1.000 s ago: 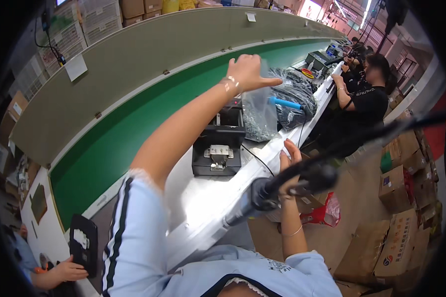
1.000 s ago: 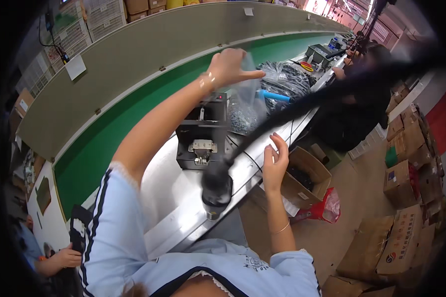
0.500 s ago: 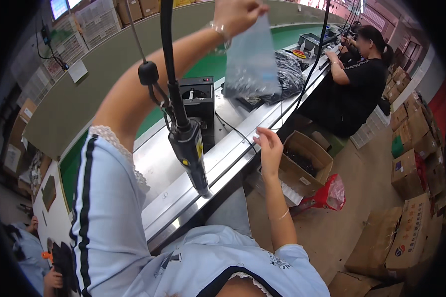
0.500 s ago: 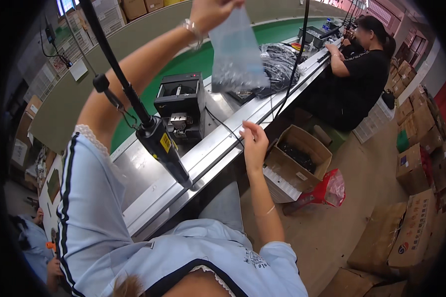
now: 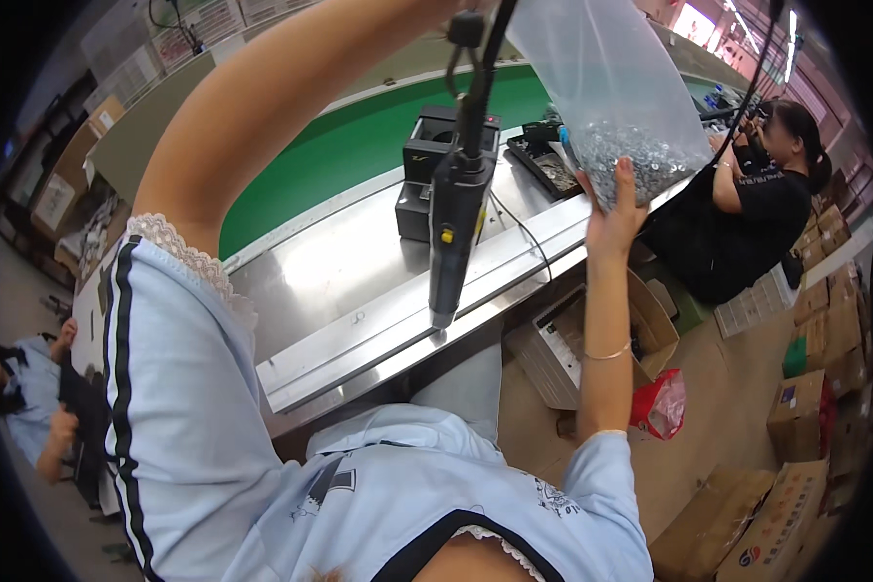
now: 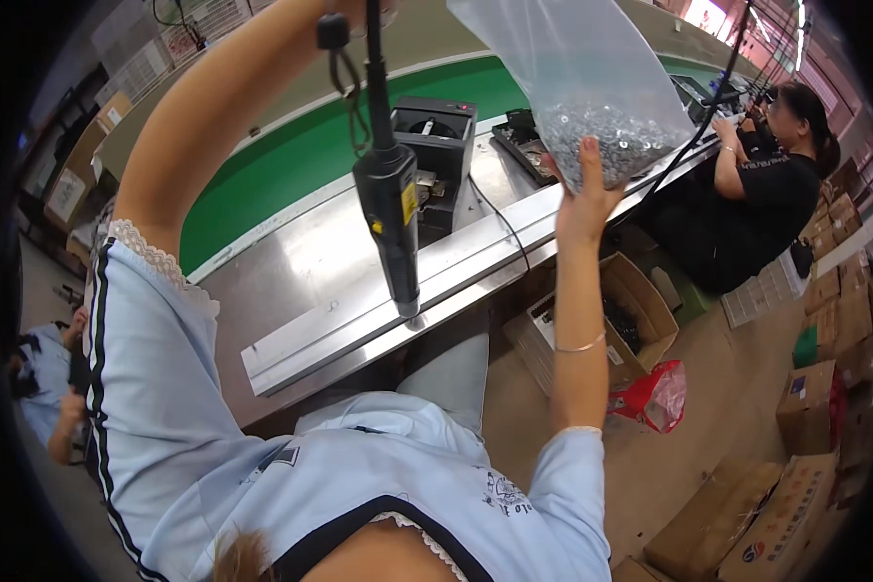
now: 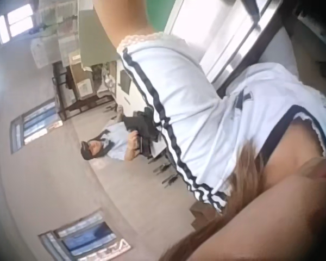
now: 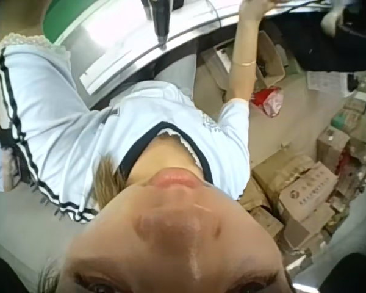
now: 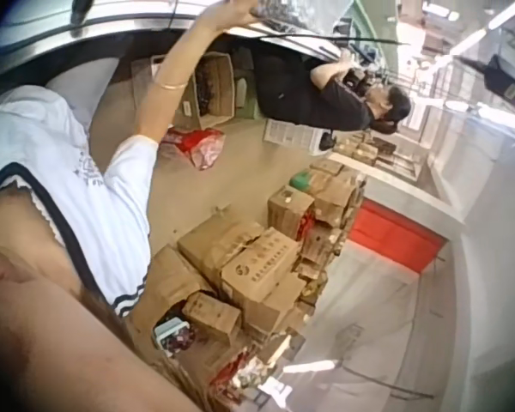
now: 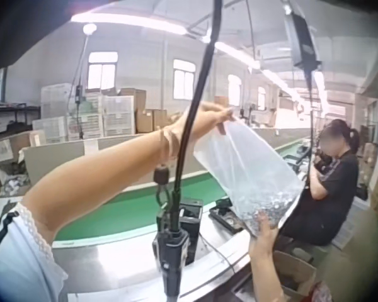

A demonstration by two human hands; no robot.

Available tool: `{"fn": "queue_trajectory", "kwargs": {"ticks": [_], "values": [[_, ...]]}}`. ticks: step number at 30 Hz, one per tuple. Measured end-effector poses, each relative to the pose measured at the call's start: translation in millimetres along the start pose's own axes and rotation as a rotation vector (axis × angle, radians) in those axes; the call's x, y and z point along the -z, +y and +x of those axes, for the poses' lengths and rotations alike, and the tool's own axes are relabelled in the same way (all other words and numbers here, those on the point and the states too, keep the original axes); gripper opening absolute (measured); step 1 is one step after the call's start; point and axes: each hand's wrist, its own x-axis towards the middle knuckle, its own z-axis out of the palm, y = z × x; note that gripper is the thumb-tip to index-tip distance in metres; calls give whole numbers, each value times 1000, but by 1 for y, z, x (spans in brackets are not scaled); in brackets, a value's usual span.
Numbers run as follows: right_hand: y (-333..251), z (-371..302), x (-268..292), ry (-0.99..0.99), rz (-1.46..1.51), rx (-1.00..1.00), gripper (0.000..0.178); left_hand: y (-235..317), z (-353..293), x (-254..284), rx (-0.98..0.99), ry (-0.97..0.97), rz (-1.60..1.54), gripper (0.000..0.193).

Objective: Assemble an electronic component housing using an electric screwdriver at a manufacturing station.

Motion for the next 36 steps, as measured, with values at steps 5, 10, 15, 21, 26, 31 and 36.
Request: {"fn": "queue_trajectory", "kwargs": {"ticks": [5,10,15,21,26,31,36], "values": [[-21,13,23,-150,-269,72,43,-66,-50,27,273,-120,-454,28],[-52,10,2,-232,-380,46,46,-80,-89,34,501,-112,-486,37],[-67,22,-4,-272,-491,10,43,-87,-93,34,627,-52,-712,30],[-64,30,-16,-327,-547,55,45,-101,-100,37,638,19,-686,29],[-63,31,-18,-325,-579,15,44,-95,-103,38,632,62,-665,28],[-64,27,-30,-261,-566,30,34,-99,-109,44,632,53,-613,28],[-63,37,-13,-260,-581,55,43,-96,-108,42,624,12,-611,30]]}}
